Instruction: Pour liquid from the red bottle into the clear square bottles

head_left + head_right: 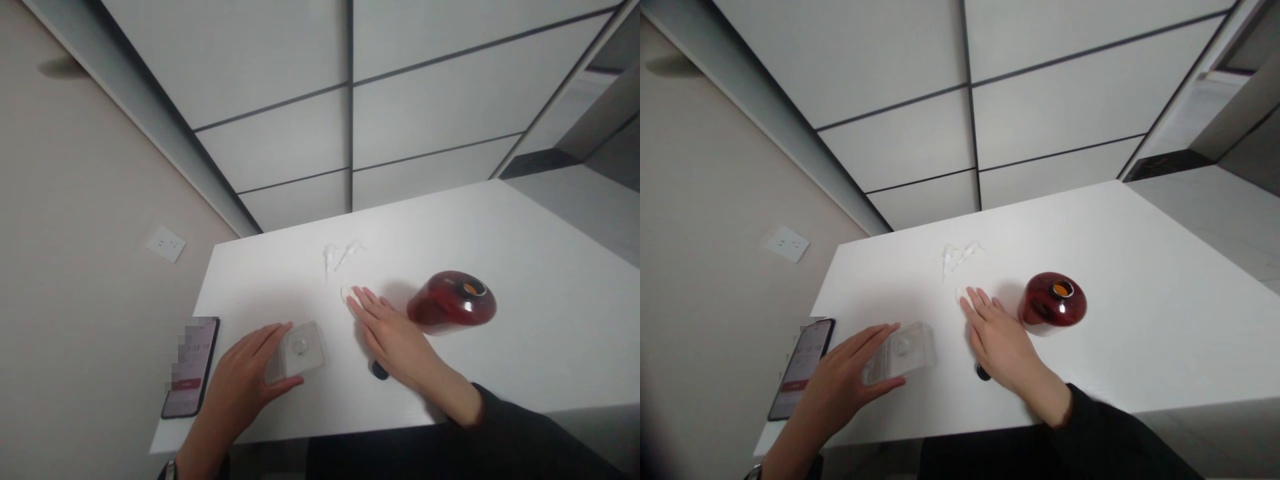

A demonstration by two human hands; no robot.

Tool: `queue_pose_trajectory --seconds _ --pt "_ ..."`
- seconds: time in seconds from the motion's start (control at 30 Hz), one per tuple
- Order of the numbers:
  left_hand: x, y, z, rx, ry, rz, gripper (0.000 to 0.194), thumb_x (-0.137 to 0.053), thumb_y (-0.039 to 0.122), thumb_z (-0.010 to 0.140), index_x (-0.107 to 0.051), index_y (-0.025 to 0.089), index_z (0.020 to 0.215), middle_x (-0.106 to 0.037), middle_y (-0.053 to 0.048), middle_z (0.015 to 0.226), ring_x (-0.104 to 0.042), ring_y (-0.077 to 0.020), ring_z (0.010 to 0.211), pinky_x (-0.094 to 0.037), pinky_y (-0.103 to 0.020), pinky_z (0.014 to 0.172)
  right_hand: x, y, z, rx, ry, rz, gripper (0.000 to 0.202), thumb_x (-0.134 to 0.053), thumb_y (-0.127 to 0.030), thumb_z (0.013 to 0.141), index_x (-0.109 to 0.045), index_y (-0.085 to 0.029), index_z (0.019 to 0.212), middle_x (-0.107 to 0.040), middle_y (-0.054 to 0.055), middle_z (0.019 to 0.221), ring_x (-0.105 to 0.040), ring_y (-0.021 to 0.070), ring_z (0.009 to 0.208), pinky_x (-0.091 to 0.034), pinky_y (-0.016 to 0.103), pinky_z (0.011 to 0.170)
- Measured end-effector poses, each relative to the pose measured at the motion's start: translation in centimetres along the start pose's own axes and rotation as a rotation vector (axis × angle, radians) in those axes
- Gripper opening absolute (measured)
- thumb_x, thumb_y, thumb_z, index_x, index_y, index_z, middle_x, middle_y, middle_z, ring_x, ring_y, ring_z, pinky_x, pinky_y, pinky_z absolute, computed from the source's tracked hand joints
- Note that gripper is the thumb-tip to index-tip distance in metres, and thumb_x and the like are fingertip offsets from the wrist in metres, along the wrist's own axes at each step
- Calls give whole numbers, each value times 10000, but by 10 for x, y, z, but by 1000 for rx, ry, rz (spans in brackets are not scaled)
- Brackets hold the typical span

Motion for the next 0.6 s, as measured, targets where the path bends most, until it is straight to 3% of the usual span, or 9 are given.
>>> queue_pose_trajectory --seconds 0.13,0.27,0.6 --pt "0 3 0 -17 8 6 608 -614 604 1017 -618 138 1408 -773 -177 1252 -786 -332 1079 -671 -465 939 -7 -6 25 -21 -17 11 574 -317 -240 1098 -388 -7 1618 -294 243 1693 -262 367 1588 -343 589 1271" --pt "-1 -1 -2 7 18 -16 605 -657 587 999 -617 164 1431 -772 -167 1267 -781 -332 1096 -665 -460 951 -8 -13 29 -1 -43 23 585 -358 -253 1094 -383 4 1618 -265 246 1701 -235 380 1593 -319 587 1283" --pt "0 -1 -3 -11 14 -2 632 -570 646 1024 -606 161 1427 -775 -159 1261 -785 -308 1083 -664 -430 950 10 -47 -29 143 -124 61 557 -349 -201 1081 -424 -109 1625 -294 118 1700 -340 305 1563 -423 556 1228"
Point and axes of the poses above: each hand's wrist, its own z-axis towards the middle knuckle, its own x-axis out of the back of the hand, y = z × x, the point moved 10 cm from there along z, towards the middle knuckle
